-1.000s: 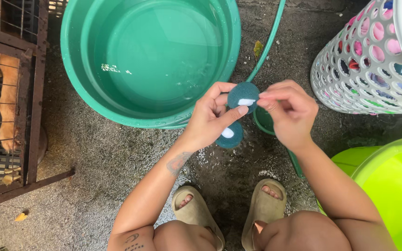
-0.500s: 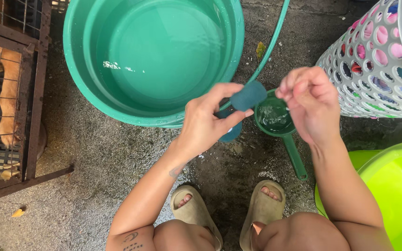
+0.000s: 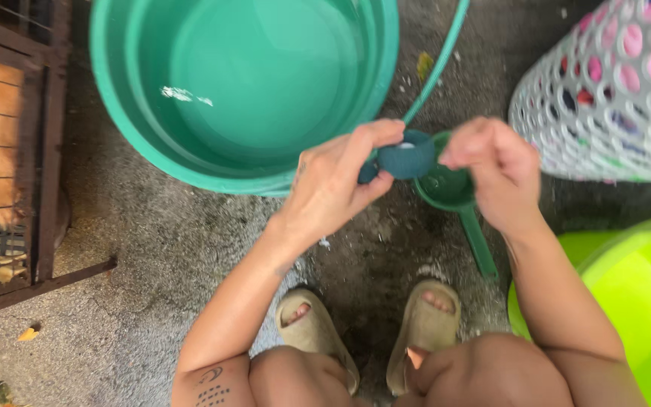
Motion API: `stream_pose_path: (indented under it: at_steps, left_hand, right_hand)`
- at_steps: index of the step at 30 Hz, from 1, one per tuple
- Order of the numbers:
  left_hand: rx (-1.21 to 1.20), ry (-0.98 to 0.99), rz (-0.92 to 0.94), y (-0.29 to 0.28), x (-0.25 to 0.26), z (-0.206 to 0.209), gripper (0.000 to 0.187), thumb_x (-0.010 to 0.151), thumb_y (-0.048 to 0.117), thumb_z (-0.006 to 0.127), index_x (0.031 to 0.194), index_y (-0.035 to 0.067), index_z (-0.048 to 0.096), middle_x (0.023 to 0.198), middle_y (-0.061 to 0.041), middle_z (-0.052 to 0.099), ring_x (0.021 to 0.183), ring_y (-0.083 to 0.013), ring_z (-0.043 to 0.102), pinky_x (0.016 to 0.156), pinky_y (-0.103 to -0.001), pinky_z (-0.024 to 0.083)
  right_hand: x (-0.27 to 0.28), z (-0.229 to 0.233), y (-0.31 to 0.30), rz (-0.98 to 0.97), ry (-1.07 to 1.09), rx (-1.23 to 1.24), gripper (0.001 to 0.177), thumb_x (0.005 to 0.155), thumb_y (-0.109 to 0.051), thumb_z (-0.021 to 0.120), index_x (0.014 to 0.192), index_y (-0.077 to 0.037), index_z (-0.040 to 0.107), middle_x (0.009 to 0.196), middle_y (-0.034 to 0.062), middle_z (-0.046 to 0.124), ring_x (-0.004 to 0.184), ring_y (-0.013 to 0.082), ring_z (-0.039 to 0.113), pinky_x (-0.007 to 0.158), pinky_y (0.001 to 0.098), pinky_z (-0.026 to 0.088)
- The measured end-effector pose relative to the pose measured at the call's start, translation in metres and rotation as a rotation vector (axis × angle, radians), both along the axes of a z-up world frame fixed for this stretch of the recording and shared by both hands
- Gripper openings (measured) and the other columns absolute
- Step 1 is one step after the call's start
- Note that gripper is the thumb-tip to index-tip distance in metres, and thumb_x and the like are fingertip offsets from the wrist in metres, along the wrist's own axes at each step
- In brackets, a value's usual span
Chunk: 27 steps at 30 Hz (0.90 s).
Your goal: The person prepares a small sponge by squeezing a white substance onto it and then places it into a washing machine.
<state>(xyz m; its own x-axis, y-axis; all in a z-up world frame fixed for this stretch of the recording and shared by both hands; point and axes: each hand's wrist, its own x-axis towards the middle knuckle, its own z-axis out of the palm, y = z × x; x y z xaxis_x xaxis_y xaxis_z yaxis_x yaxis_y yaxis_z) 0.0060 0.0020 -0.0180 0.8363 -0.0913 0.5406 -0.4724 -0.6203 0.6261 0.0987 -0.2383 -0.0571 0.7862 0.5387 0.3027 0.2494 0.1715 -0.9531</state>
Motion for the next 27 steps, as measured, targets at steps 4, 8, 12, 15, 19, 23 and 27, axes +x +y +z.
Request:
stream_pose_path:
  at_steps: [4, 8, 12, 15, 19, 23, 27]
  left_hand:
    - [-0.087, 0.2, -0.109, -0.01, 0.018, -0.025, 0.063, 0.084, 0.008, 0.085, 0.136, 0.011, 0.051, 0.117, -0.007, 0.076, 0.101, -0.0282, 0.075, 0.083, -0.037, 0.06]
    - [-0.222, 0.42, -0.184, -0.026, 0.048, -0.065, 0.056, 0.081, 0.015, 0.087, 0.128, 0.007, 0.058, 0.109, -0.009, 0.077, 0.085, -0.0248, 0.075, 0.073, -0.034, 0.059]
    - [-0.275, 0.578, 0.011, -0.026, 0.083, -0.13, 0.059, 0.077, 0.044, 0.087, 0.111, 0.001, 0.067, 0.088, -0.007, 0.076, 0.079, -0.0171, 0.075, 0.069, -0.031, 0.059]
    - [-0.572, 1.322, 0.134, -0.027, 0.109, -0.19, 0.071, 0.086, 0.073, 0.055, 0.099, 0.006, 0.075, 0.081, -0.005, 0.074, 0.068, -0.0169, 0.068, 0.058, -0.035, 0.05]
    - [-1.108, 1.481, 0.109, -0.058, 0.094, -0.271, 0.081, 0.081, 0.084, 0.048, 0.096, 0.008, 0.072, 0.086, -0.003, 0.073, 0.074, -0.0139, 0.066, 0.066, -0.035, 0.058]
    - [-1.915, 1.213, 0.188, -0.078, 0.058, -0.314, 0.071, 0.089, 0.078, 0.059, 0.099, 0.007, 0.066, 0.087, -0.008, 0.063, 0.077, -0.0227, 0.062, 0.07, -0.04, 0.058]
    - [-2.15, 1.012, 0.083, -0.087, 0.038, -0.323, 0.057, 0.087, 0.057, 0.062, 0.112, 0.007, 0.058, 0.095, -0.012, 0.065, 0.081, -0.0275, 0.067, 0.07, -0.044, 0.063]
  right_hand:
    - [0.001, 0.001, 0.005, 0.053, -0.005, 0.043, 0.027, 0.096, -0.002, 0.074, 0.099, -0.009, 0.048, 0.113, 0.008, 0.057, 0.108, 0.0182, 0.06, 0.096, 0.0333, 0.052]
    - [0.012, -0.025, -0.008, 0.128, 0.201, -0.242, 0.056, 0.082, 0.002, 0.078, 0.128, -0.01, 0.046, 0.13, 0.0097, 0.054, 0.111, 0.02, 0.061, 0.085, 0.0354, 0.058]
    - [0.031, -0.109, -0.03, 0.03, 0.444, -0.326, 0.043, 0.091, -0.01, 0.076, 0.126, -0.01, 0.051, 0.123, 0.0092, 0.065, 0.103, 0.0161, 0.069, 0.075, 0.0336, 0.065]
    - [0.062, -0.192, -0.051, -0.098, 0.304, -1.082, 0.047, 0.087, -0.014, 0.082, 0.124, -0.008, 0.053, 0.112, 0.02, 0.071, 0.094, 0.0288, 0.067, 0.084, 0.0408, 0.056]
    - [0.079, -0.269, -0.03, -0.09, 0.135, -1.468, 0.074, 0.081, -0.016, 0.087, 0.134, 0.003, 0.038, 0.112, 0.0299, 0.062, 0.103, 0.0427, 0.063, 0.09, 0.0487, 0.054]
    - [0.082, -0.24, -0.037, 0.111, 1.003, -0.362, 0.045, 0.087, -0.003, 0.074, 0.125, -0.01, 0.051, 0.114, 0.0156, 0.069, 0.107, 0.0305, 0.069, 0.086, 0.0508, 0.057]
    - [0.037, -0.159, -0.01, 0.353, 0.833, -0.09, 0.04, 0.084, -0.001, 0.071, 0.121, -0.011, 0.058, 0.111, 0.0081, 0.068, 0.102, 0.0233, 0.071, 0.077, 0.042, 0.066]
